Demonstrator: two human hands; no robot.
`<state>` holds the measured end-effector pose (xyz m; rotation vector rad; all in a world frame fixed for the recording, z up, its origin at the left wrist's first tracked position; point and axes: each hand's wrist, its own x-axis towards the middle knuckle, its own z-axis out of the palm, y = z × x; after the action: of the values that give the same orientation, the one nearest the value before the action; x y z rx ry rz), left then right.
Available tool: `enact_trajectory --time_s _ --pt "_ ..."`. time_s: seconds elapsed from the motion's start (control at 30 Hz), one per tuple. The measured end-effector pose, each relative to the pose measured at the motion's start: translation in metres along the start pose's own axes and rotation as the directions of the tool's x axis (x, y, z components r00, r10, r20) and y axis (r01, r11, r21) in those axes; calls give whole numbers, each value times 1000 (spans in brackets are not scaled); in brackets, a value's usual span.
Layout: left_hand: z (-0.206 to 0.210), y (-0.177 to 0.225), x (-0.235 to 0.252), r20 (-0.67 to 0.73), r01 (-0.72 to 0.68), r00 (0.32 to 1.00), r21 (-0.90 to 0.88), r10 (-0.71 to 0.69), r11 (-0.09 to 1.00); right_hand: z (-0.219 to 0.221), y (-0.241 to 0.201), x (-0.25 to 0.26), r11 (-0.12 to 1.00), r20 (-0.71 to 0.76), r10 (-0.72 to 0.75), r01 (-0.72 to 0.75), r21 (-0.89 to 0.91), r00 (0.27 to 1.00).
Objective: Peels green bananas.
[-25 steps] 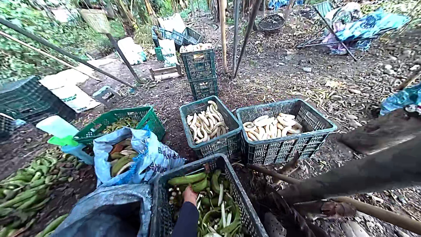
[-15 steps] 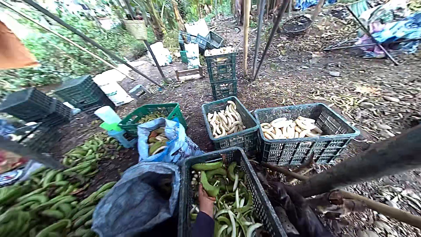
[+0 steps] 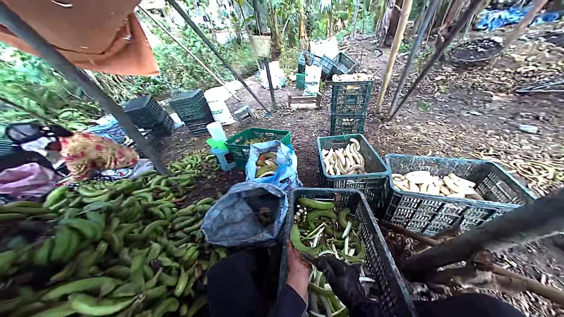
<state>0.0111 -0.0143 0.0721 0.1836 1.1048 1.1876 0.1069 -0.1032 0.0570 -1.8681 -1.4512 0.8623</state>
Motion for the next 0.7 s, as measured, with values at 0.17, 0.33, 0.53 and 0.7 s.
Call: enact_trajectory --time_s 0.17,0.33,0.53,0.7 --pt "-3 -2 0 -60 -32 998 10 32 999 12 11 4 996 34 75 -76 48 997" --pt "-13 -1 11 -20 -45 999 105 48 993 4 59 16 906 73 398 -404 125 915" --pt "-19 13 23 362 -385 908 514 213 766 -28 1 2 850 62 329 -324 414 942" --pt "-15 26 21 747 -740 637 525 189 419 -28 -20 -16 754 293 370 -470 460 881"
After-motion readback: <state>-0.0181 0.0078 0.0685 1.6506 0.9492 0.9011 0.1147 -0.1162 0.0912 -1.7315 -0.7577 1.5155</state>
